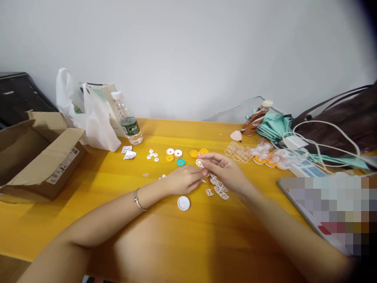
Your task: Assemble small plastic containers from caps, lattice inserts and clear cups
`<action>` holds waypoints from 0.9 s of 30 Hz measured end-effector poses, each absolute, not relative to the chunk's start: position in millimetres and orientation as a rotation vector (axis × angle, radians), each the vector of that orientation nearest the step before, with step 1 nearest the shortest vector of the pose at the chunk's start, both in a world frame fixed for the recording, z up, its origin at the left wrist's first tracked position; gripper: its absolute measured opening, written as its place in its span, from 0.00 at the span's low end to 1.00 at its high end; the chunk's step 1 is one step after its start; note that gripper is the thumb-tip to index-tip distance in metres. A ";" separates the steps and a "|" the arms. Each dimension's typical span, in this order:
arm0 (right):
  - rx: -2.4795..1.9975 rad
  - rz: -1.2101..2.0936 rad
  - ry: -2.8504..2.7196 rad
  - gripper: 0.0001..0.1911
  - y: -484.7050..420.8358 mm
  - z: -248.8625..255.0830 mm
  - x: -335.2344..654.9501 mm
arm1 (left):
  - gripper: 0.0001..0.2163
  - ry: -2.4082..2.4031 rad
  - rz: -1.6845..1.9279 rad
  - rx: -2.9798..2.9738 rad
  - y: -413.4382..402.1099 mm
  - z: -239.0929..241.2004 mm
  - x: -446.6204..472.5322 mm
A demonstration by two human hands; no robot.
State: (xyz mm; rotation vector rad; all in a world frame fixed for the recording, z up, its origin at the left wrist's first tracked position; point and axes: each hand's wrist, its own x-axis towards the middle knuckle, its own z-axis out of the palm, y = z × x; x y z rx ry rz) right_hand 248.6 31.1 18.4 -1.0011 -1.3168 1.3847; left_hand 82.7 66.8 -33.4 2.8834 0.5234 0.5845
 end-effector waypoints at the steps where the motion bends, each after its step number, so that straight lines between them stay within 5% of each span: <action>1: -0.998 1.378 -1.334 0.11 30.3 17.7 247.6 | 0.08 0.577 0.592 2.814 64.5 -28.8 78.3; 10: -1.004 1.286 -1.215 0.06 29.9 12.4 243.9 | 0.09 0.931 0.688 2.065 40.6 -13.0 34.5; 17: -1.015 1.245 -1.078 0.10 25.0 -22.2 222.4 | 0.12 1.080 1.116 1.548 48.1 -36.4 21.2; 27: -1.067 1.230 -0.994 0.13 8.6 -44.5 205.0 | 0.10 1.187 1.229 1.631 46.6 -47.6 25.9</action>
